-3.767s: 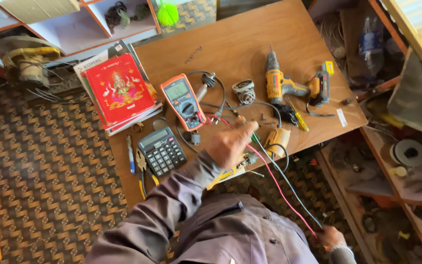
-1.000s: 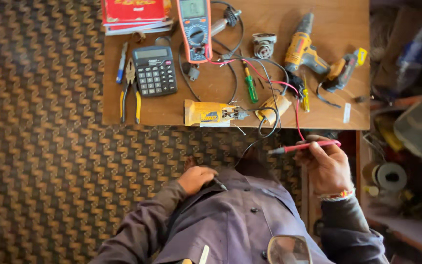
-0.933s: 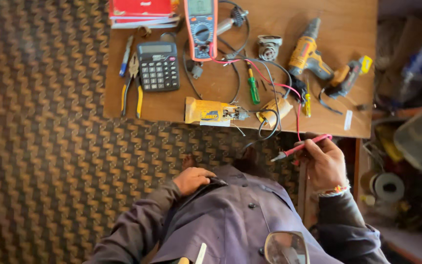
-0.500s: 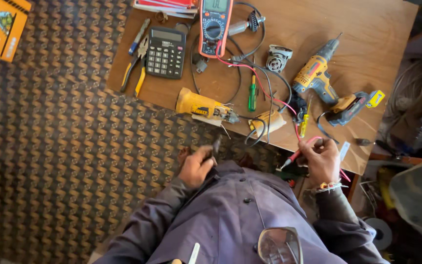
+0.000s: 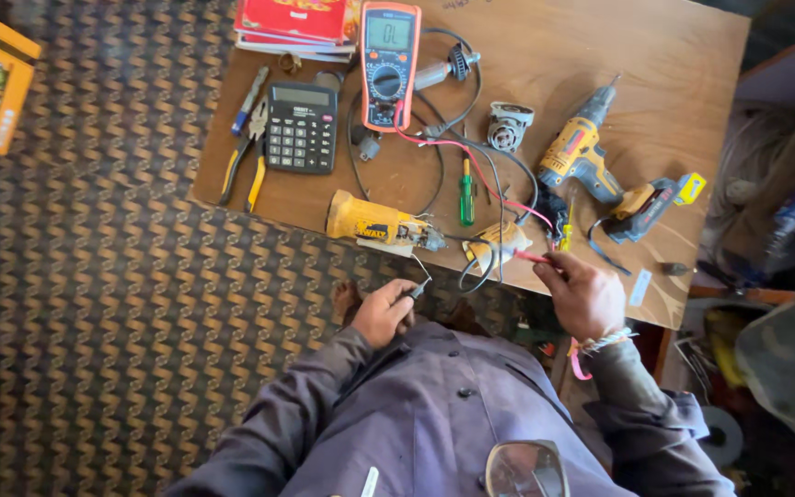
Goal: The person uses a multimeter to test electrical continuity on a small yellow device, then uses a screwdriver to adjust internal components. The person repeatedly probes the device with the multimeter leads while making small adjustments.
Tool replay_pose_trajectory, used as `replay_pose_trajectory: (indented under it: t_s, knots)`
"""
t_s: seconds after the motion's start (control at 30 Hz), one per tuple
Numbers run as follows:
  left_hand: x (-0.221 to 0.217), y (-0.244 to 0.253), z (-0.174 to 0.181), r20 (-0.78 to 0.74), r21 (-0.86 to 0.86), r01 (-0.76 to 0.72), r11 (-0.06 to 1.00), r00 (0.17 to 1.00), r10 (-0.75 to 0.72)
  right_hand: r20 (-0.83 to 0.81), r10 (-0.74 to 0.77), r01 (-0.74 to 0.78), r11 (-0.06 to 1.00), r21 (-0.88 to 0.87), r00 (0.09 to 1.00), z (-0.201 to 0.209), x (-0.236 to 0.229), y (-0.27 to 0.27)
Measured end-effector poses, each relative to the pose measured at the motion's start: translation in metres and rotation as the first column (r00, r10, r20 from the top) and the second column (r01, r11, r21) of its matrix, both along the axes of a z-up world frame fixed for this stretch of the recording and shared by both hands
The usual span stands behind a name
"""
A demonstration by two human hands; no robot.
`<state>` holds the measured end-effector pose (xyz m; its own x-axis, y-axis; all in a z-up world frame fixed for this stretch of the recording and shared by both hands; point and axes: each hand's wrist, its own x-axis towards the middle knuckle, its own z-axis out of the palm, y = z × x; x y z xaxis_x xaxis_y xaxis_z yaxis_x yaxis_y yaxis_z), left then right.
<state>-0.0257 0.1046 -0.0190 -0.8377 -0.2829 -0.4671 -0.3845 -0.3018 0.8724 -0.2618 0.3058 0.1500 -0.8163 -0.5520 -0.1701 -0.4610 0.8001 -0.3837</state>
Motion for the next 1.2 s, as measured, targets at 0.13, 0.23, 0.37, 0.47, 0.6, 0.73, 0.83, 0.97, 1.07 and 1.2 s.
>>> replay_pose_trajectory:
  t_s: [0.13, 0.23, 0.37, 0.47, 0.6, 0.73, 0.83, 0.97, 1.07, 1.2]
  knots:
    - [-0.001, -0.015, -0.034, -0.197, -0.007, 0.083, 0.997, 0.977, -0.083, -0.159, 0.103, -0.129, 0.978, -0.163, 0.982, 0.003, 0.014, -0.015]
    - [-0.007, -0.019, -0.057, -0.163, 0.04, 0.171, 0.985, 0.973, -0.162, -0.145, 0.174, -0.215, 0.912, -0.349, 0.974, 0.001, 0.014, -0.028]
    - [-0.015, -0.014, -0.073, -0.168, 0.019, 0.211, 0.977, 0.964, -0.205, 0.082, 0.211, -0.169, 0.92, -0.354, 0.974, -0.005, 0.017, -0.044]
    - [-0.029, -0.011, -0.07, -0.121, 0.023, 0.232, 0.972, 0.966, -0.228, 0.029, 0.302, -0.273, 0.896, -0.351, 0.953, -0.007, 0.016, -0.058]
    - [-0.037, -0.01, -0.059, -0.083, 0.059, 0.255, 0.965, 0.965, -0.25, 0.033, 0.308, -0.291, 0.924, -0.246, 0.951, -0.006, 0.02, -0.068]
    - [-0.042, -0.013, -0.048, -0.098, 0.041, 0.238, 0.97, 0.967, -0.233, 0.135, 0.244, -0.219, 0.959, -0.178, 0.96, -0.007, 0.019, -0.077]
    - [-0.043, -0.012, -0.048, -0.149, 0.045, 0.213, 0.976, 0.968, -0.204, 0.148, 0.241, -0.219, 0.964, -0.15, 0.959, -0.014, 0.013, -0.078]
    - [-0.039, -0.008, -0.057, -0.169, 0.064, 0.169, 0.984, 0.973, -0.156, 0.025, 0.464, -0.439, 0.853, -0.281, 0.886, -0.03, 0.003, -0.078]
    - [-0.038, -0.009, -0.064, -0.166, 0.078, 0.134, 0.988, 0.979, -0.12, 0.051, 0.48, -0.466, 0.868, -0.17, 0.876, -0.039, -0.001, -0.086]
    - [-0.038, -0.002, -0.067, -0.177, 0.071, 0.107, 0.992, 0.98, -0.093, -0.001, 0.519, -0.518, 0.854, -0.037, 0.855, -0.048, -0.004, -0.1]
